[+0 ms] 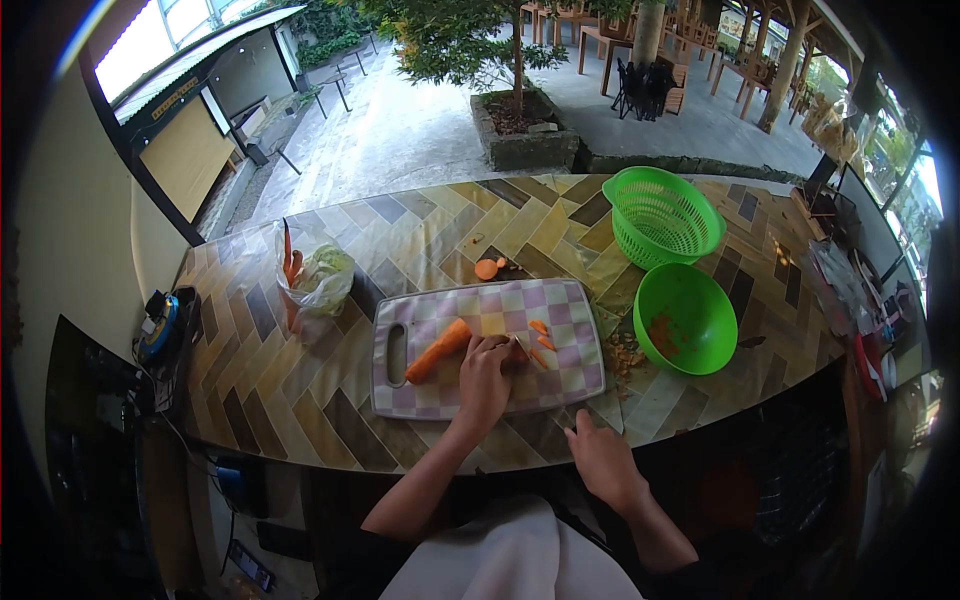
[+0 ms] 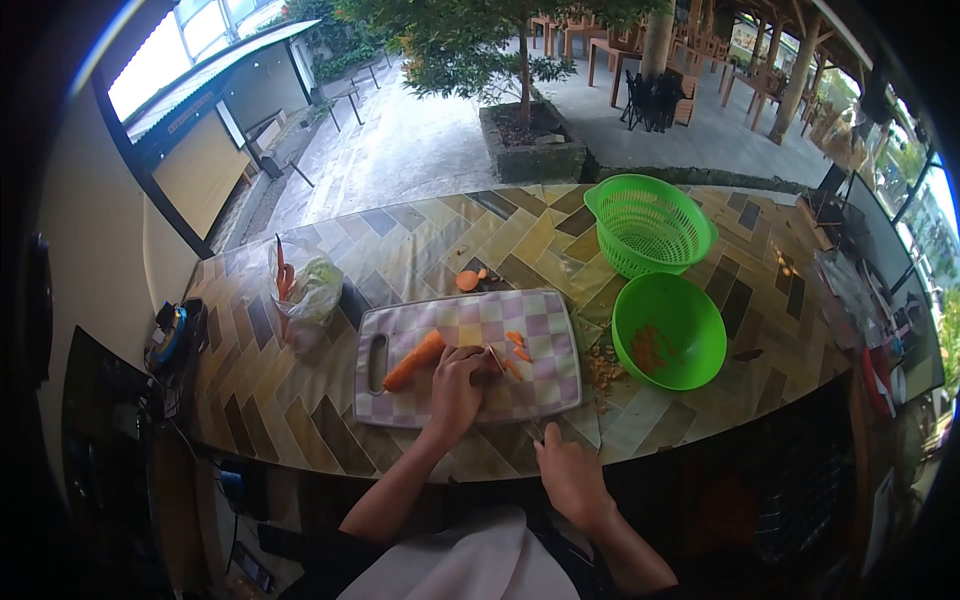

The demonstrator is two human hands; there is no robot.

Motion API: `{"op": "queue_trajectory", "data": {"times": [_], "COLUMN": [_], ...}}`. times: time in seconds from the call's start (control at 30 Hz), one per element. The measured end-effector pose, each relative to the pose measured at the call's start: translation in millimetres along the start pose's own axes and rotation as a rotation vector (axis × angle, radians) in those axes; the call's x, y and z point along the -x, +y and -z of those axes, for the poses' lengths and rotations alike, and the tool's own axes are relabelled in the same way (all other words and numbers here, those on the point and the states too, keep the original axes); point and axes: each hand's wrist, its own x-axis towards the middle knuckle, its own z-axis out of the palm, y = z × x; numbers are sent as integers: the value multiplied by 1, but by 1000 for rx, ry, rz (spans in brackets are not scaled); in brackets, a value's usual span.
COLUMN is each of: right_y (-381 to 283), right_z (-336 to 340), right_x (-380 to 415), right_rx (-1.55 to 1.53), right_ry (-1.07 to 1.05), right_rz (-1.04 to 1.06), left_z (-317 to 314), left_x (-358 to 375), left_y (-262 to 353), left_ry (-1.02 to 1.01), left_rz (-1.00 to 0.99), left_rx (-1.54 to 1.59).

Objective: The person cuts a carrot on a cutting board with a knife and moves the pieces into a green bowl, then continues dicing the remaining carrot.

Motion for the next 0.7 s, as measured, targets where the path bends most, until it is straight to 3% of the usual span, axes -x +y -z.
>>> {"op": "queue_trajectory", "data": {"times": [0.23,0.33,0.7], "right_y": [3,7,13], "right_z": [11,-1,14], "right_x": [-31,-49,3], "right_rx": [-56,-84,11], "right_ry": [-127,-53,-41], "right_rz": [6,88,20], "left_z": [-2,-2,-2], "left_x": [0,1,8], "left_y": [-3,0,4], "left_ry": [0,-12,15], "left_rz": [-4,5,19], "left_rx": [-23,-45,-54]}}
